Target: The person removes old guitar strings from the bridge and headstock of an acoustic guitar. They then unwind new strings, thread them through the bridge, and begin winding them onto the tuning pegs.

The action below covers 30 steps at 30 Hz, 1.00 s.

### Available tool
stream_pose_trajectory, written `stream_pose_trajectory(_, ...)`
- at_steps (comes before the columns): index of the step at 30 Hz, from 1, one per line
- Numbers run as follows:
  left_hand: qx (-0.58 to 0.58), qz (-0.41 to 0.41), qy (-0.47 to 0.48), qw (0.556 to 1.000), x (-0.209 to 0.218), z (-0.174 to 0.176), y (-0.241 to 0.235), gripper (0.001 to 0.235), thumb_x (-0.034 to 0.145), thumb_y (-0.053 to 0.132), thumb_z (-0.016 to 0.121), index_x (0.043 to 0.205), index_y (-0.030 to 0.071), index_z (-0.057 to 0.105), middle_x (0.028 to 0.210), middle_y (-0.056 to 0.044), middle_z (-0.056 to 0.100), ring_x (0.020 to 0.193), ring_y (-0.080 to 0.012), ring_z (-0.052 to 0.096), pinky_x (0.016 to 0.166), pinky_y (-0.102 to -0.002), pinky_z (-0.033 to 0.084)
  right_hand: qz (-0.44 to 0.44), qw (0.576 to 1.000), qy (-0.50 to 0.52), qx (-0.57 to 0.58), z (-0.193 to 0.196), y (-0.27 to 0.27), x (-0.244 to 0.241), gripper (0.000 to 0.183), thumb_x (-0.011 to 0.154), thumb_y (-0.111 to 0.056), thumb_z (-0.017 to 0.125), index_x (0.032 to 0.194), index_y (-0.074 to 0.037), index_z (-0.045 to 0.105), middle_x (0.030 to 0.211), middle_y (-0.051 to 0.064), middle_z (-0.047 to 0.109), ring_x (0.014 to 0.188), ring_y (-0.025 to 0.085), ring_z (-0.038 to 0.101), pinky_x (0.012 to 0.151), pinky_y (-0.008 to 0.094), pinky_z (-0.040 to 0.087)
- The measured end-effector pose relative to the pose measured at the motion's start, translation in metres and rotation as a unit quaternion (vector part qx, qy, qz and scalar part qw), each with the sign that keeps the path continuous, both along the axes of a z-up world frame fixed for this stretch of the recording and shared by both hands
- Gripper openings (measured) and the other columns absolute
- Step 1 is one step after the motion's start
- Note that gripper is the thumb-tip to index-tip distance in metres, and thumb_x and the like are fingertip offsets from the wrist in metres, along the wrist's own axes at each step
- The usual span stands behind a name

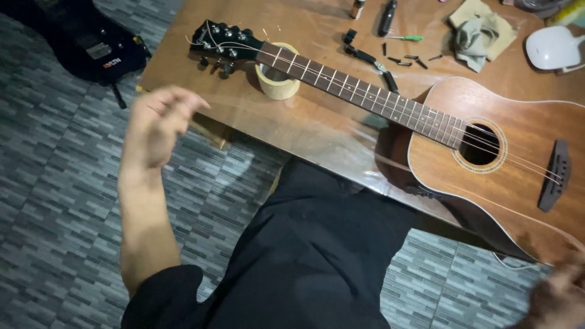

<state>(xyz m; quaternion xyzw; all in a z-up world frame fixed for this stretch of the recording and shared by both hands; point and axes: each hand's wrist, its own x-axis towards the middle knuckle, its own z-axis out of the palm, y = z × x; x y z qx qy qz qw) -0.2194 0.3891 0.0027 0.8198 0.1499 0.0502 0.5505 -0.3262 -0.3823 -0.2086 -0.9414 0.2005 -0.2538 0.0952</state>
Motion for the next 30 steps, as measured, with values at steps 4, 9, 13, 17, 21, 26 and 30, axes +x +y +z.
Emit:
stream_pose_trajectory(4,-0.316,0.033,-0.066,0.946,0.024,-0.024,0.006,0.022,0.111,0.02,0.05,0.106,0.003,0.064,0.06,0.009,0.032,0.049,-0.0028,0.023,0.049,-0.021,0.017,0.21,0.968,-0.065,0.122,0.081,0.153,0.02,0.022,0.133,0.012,0.053,0.136,0.018,0.074,0.125,0.027,0.072,0.105,0.032,0.065,0.093,0.039,0.049)
stream_pose_trajectory(9,-0.494,-0.095,-0.067,0.862,0.02,-0.033,-0.033,0.02,0.104,0.011,0.057,0.122,0.002,0.058,0.077,-0.006,0.069,0.067,-0.017,0.071,0.054,-0.023,0.055,0.312,0.891,0.187,0.271,0.053,0.208,0.012,0.021,0.103,-0.014,0.057,0.119,-0.007,0.07,0.107,0.005,0.075,0.089,0.015,0.07,0.084,0.029,0.05)
stream_pose_trajectory(13,-0.095,-0.303,-0.085,0.944,0.0,0.015,-0.106,0.077,0.095,0.072,0.039,0.068,0.008,0.071,0.064,-0.009,0.076,0.052,-0.0131,0.074,0.048,-0.019,0.056,0.473,0.786,0.257,0.303,0.05,0.247,0.014,0.027,0.097,-0.007,0.048,0.095,-0.012,0.074,0.109,0.0,0.081,0.098,0.023,0.07,0.088,0.038,0.053)
stream_pose_trajectory(17,-0.47,-0.54,0.057,0.696,-0.024,-0.001,-0.133,0.043,0.106,0.036,0.064,0.107,-0.006,0.059,0.08,-0.014,0.062,0.05,-0.013,0.045,0.043,-0.024,0.034,0.471,0.734,0.44,0.214,0.036,0.247,-0.003,0.019,0.091,-0.014,0.064,0.107,-0.018,0.075,0.113,0.002,0.073,0.106,0.028,0.063,0.093,0.039,0.047)
stream_pose_trajectory(21,-0.255,-0.621,0.17,0.721,-0.027,-0.005,-0.148,0.038,0.104,0.037,0.049,0.1,0.006,0.07,0.07,0.002,0.053,0.063,-0.0082,0.046,0.058,-0.024,0.033,0.38,0.809,0.438,0.091,0.086,0.237,-0.017,0.068,0.089,-0.037,0.075,0.146,-0.009,0.051,0.139,0.015,0.059,0.126,0.035,0.052,0.1,0.048,0.046)
stream_pose_trajectory(26,-0.217,-0.664,0.263,0.665,-0.04,-0.023,-0.162,0.04,0.105,0.04,0.046,0.093,0.011,0.07,0.067,0.005,0.05,0.061,-0.0067,0.047,0.058,-0.023,0.035,0.409,0.908,-0.02,0.087,0.172,0.292,-0.03,0.036,0.098,-0.036,0.064,0.123,-0.009,0.059,0.12,0.016,0.064,0.109,0.033,0.062,0.093,0.047,0.052)
stream_pose_trajectory(30,-0.228,-0.744,0.28,0.561,-0.045,-0.023,-0.168,0.045,0.108,0.05,0.043,0.102,0.01,0.064,0.079,0.001,0.057,0.074,-0.0091,0.051,0.071,-0.022,0.041,0.552,0.828,-0.084,-0.057,0.206,0.348,0.01,0.036,0.111,-0.04,0.038,0.124,-0.028,0.069,0.137,0.011,0.067,0.128,0.03,0.058,0.099,0.042,0.045)
